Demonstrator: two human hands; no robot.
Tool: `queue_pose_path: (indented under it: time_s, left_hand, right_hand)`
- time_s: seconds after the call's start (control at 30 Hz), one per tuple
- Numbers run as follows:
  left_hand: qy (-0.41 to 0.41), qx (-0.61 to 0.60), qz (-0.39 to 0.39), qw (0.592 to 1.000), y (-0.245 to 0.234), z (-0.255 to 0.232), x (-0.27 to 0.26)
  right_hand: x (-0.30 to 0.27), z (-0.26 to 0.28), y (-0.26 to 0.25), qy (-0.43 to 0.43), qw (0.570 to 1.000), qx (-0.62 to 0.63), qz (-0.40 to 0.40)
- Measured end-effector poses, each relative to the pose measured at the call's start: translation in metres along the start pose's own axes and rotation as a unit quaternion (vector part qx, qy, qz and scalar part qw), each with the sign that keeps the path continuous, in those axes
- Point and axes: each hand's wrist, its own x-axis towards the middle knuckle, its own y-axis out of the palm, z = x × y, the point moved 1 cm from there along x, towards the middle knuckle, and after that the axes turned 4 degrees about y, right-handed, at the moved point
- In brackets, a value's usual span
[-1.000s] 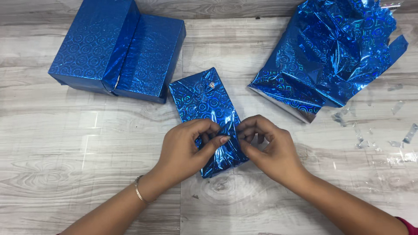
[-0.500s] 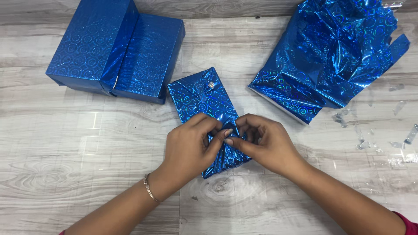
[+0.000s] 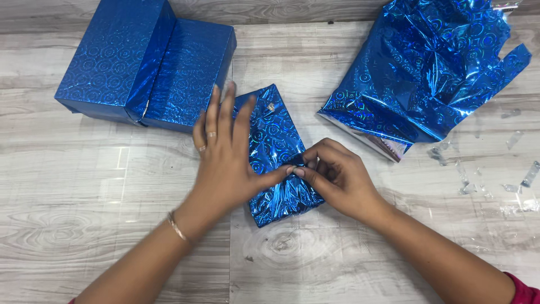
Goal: The person wraps several rectangular boxes with blue metallic gift wrap. They fold the paper around each box, crease the edges, and secure the seams with clear tape. The wrapped boxes are then stacked together on the table.
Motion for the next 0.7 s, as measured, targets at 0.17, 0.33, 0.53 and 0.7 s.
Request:
queue_pose_path:
  time_s: [0.17, 0.33, 0.53, 0.7]
  left_hand:
    - [-0.017, -0.042, 0.126, 0.991, 0.02, 0.028, 0.02]
    - [-0.014, -0.059, 0.133, 0.989, 0.028, 0.021, 0.024]
    - [-0.007, -0.102, 0.119, 0.988, 0.03, -0.019, 0.014]
    - [-0.023, -0.132, 0.141, 0.981, 0.035, -0.064, 0.011]
  right_hand:
    - [0.0, 0.001, 0.002, -0.011, 0.999, -0.017, -0.028]
    - [0.001, -0.001, -0.009, -0.015, 0.998, -0.016, -0.053]
    - [-0.029, -0.004, -0.031, 0.016, 1.0, 0.0, -0.027]
    - [-0.064, 0.001, -0.054, -0.021, 0.998, -0.022, -0.063]
